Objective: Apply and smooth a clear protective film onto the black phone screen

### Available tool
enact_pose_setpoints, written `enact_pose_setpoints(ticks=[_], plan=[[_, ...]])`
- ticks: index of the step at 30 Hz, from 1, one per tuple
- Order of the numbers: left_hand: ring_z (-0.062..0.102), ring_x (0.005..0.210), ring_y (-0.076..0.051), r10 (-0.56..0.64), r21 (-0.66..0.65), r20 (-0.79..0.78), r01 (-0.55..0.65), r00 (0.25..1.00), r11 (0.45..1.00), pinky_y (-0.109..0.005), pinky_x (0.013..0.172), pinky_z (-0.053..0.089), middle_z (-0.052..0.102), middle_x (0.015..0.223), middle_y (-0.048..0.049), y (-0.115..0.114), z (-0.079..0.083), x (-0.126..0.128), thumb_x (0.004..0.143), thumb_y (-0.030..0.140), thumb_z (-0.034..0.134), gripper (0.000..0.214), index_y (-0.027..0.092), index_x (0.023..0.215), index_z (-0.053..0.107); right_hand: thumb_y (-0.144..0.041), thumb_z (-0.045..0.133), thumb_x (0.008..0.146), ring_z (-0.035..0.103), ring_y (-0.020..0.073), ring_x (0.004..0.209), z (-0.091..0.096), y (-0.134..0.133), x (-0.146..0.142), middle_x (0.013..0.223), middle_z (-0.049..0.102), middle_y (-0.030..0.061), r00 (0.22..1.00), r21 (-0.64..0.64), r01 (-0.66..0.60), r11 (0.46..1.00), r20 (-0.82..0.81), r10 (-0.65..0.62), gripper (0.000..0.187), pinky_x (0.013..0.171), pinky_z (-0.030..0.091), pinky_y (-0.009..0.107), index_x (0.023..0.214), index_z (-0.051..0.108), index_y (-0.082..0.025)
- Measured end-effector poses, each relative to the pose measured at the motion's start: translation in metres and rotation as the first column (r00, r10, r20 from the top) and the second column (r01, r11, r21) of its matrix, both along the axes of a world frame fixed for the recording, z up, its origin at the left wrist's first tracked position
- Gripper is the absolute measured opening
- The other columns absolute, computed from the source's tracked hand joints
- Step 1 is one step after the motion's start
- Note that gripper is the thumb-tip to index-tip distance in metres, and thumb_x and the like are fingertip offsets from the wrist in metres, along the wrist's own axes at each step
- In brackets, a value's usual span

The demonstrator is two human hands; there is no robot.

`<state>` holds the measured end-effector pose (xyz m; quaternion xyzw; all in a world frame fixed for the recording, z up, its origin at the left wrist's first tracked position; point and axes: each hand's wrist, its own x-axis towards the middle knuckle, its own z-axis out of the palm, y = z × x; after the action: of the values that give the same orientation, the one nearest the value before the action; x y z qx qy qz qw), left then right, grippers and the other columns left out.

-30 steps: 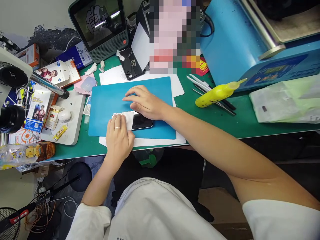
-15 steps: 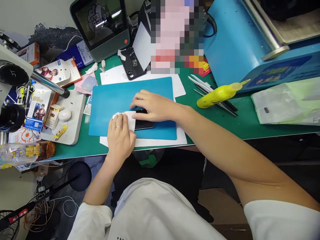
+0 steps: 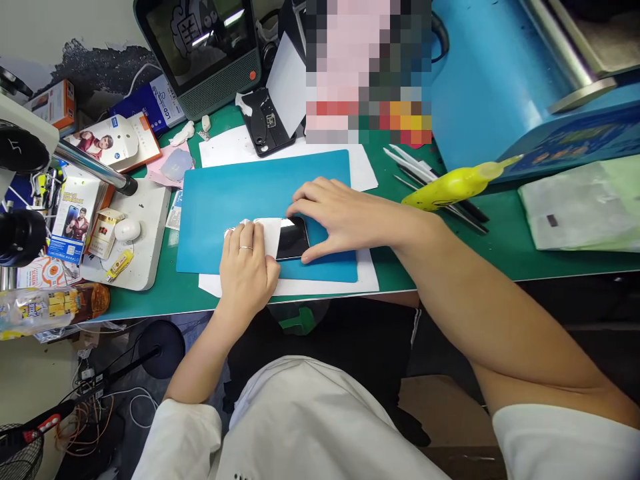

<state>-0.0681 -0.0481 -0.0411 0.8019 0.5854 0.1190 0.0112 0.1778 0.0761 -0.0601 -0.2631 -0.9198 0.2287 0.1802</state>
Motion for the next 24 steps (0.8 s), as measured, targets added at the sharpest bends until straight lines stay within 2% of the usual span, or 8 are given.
enact_pose_setpoints(ticks=[2, 4, 8, 12, 15, 20, 24], plan=[[0.056, 0.154, -0.041, -0.002, -0.014, -0.009, 0.002, 1.0, 1.0, -0.062, 0.134, 0.038, 0.062, 0.159, -0.0271, 0.007, -0.001, 0.002, 0.104, 0.017, 0.043, 0.057, 0.005, 0.159, 0.052, -0.099, 0.058, 0.087, 0.061, 0.0406, 0.112, 0.003, 0.002, 0.002, 0.125, 0.068, 0.017, 1.0, -0.005, -0.009, 1.0, 0.026, 0.009, 0.089, 0.096, 0.049, 0.055, 0.131, 0.073, -0.024], [0.054, 0.156, -0.04, 0.003, 0.001, -0.022, -0.003, 1.0, 1.0, -0.062, 0.134, 0.038, 0.06, 0.162, -0.0256, 0.003, -0.003, 0.002, 0.105, 0.017, 0.042, 0.059, 0.008, 0.163, 0.047, -0.099, 0.055, 0.089, 0.06, 0.0398, 0.113, 0.007, 0.002, 0.003, 0.126, 0.067, 0.0172, 0.998, -0.02, -0.013, 1.0, 0.059, 0.015, 0.088, 0.096, 0.048, 0.054, 0.13, 0.072, -0.022], [0.055, 0.157, -0.039, 0.0, 0.074, -0.035, 0.003, 0.999, 0.997, -0.059, 0.131, 0.042, 0.06, 0.162, -0.0246, -0.025, -0.004, -0.001, 0.105, 0.014, 0.043, 0.062, 0.009, 0.167, 0.041, -0.096, 0.054, 0.091, 0.058, 0.0398, 0.114, 0.015, 0.0, 0.001, 0.129, 0.066, 0.0186, 0.994, -0.062, -0.008, 0.998, 0.108, 0.015, 0.087, 0.097, 0.047, 0.051, 0.13, 0.07, -0.02], [0.056, 0.154, -0.039, 0.028, 0.042, -0.004, -0.028, 1.0, 0.999, -0.06, 0.13, 0.044, 0.06, 0.161, -0.0234, -0.042, -0.002, -0.004, 0.101, 0.012, 0.046, 0.066, 0.012, 0.167, 0.044, -0.093, 0.055, 0.093, 0.057, 0.041, 0.118, 0.017, 0.0, 0.0, 0.133, 0.065, 0.02, 0.991, -0.068, -0.014, 0.998, 0.13, 0.023, 0.085, 0.1, 0.045, 0.052, 0.132, 0.069, -0.018], [0.058, 0.15, -0.039, 0.031, 0.025, 0.024, -0.031, 0.999, 0.999, -0.063, 0.13, 0.043, 0.062, 0.157, -0.024, -0.03, -0.001, -0.005, 0.101, 0.014, 0.046, 0.063, 0.011, 0.164, 0.048, -0.092, 0.055, 0.094, 0.058, 0.0408, 0.118, 0.017, 0.0, 0.0, 0.133, 0.066, 0.0195, 0.992, -0.075, -0.015, 0.997, 0.123, 0.024, 0.082, 0.099, 0.045, 0.052, 0.131, 0.07, -0.02], [0.055, 0.149, -0.042, 0.004, 0.039, 0.007, -0.005, 1.0, 0.999, -0.064, 0.128, 0.044, 0.06, 0.154, -0.028, -0.001, -0.002, -0.007, 0.102, 0.013, 0.043, 0.058, 0.004, 0.159, 0.052, -0.094, 0.055, 0.092, 0.059, 0.0415, 0.118, 0.015, 0.003, 0.0, 0.131, 0.066, 0.0202, 0.995, -0.077, -0.033, 0.996, 0.087, 0.04, 0.085, 0.099, 0.046, 0.053, 0.129, 0.07, -0.019], [0.057, 0.145, -0.041, -0.001, 0.056, -0.007, 0.002, 1.0, 0.998, -0.064, 0.124, 0.047, 0.06, 0.152, -0.0267, -0.012, 0.001, -0.011, 0.101, 0.011, 0.043, 0.059, 0.006, 0.16, 0.05, -0.094, 0.056, 0.092, 0.059, 0.0429, 0.121, 0.014, 0.003, 0.0, 0.132, 0.067, 0.0204, 0.996, -0.074, -0.039, 0.996, 0.071, 0.044, 0.085, 0.101, 0.046, 0.055, 0.131, 0.069, -0.019]])
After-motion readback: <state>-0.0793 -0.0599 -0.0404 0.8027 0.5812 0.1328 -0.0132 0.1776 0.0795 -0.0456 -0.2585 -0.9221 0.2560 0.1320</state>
